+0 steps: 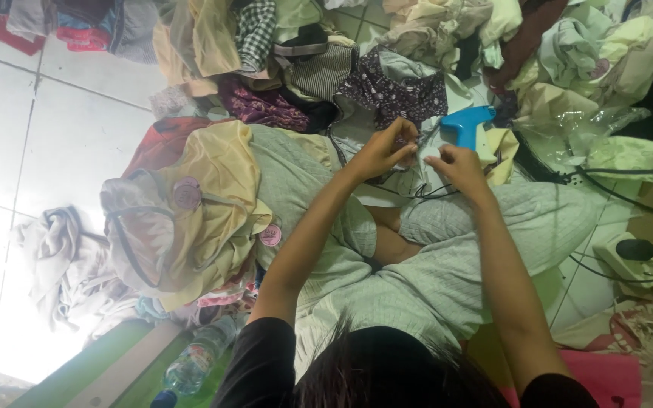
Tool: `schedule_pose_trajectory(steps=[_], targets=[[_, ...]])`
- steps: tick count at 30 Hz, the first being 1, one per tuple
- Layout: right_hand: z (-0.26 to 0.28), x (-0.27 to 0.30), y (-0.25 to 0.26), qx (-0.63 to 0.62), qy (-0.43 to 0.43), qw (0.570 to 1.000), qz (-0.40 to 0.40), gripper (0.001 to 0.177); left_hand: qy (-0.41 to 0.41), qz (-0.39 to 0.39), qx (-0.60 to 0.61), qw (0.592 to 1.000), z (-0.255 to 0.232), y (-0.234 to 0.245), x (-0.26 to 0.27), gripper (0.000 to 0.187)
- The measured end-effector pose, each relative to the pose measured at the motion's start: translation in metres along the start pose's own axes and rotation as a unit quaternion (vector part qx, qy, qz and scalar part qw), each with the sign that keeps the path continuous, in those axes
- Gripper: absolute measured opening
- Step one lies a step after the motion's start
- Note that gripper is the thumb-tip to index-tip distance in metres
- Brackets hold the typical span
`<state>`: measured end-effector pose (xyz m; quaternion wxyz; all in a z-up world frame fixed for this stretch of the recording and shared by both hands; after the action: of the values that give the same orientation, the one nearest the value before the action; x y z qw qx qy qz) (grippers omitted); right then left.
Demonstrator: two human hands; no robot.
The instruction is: Using a hot glue gun to attach small fabric decorations like bows and lace to various clothing items while sitting on the floor.
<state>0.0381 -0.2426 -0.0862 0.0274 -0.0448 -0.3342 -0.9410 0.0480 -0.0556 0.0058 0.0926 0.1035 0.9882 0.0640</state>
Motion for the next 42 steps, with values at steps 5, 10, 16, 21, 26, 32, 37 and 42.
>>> schedule_pose_trajectory(steps=[5,10,16,21,26,32,37,42], targets=[[0.014,-0.001,-0.015,-0.015,-0.004,1.000,-0.018,0.031,0.045,0.052,-0.027,0.997,0.028,-0.009,0.001,0.027],[0.032,0.006,-0.014,0.048,0.061,0.997,0.002,0.043,0.086,0.060,-0.049,0.993,0.053,-0.016,0.004,0.029],[0.013,-0.001,0.001,-0.098,-0.027,0.992,-0.077,0.046,0.092,0.033,-0.047,0.994,0.050,-0.010,-0.002,0.020],[0.030,0.004,0.031,-0.097,0.051,0.971,-0.214,0.037,0.073,0.001,-0.032,0.997,0.041,-0.005,-0.004,0.027],[0.075,0.017,0.038,0.095,0.260,0.913,-0.301,0.023,0.011,-0.054,-0.036,0.998,0.029,0.000,-0.007,0.025],[0.083,0.015,0.024,0.059,0.259,0.942,-0.207,0.003,-0.017,-0.109,-0.014,0.994,0.025,0.009,-0.009,0.028],[0.034,-0.001,0.021,0.084,0.178,0.959,-0.203,0.016,-0.003,-0.080,-0.053,0.995,0.037,0.005,-0.006,0.031],[-0.015,-0.007,-0.009,0.154,0.042,0.986,-0.057,0.024,0.034,-0.071,-0.071,0.994,0.051,0.005,-0.008,0.038]])
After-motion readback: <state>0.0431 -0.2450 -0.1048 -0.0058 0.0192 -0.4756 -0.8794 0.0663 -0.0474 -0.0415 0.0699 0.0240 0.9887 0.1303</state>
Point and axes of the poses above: each hand's wrist, its own x-axis away from the middle knuckle, its own y-axis out of the back of the hand, z = x × y, the point moved 7 cm from there along -x, towards the middle knuckle, and after that the axes turned 13 degrees about -z, right-handed, at the moved point
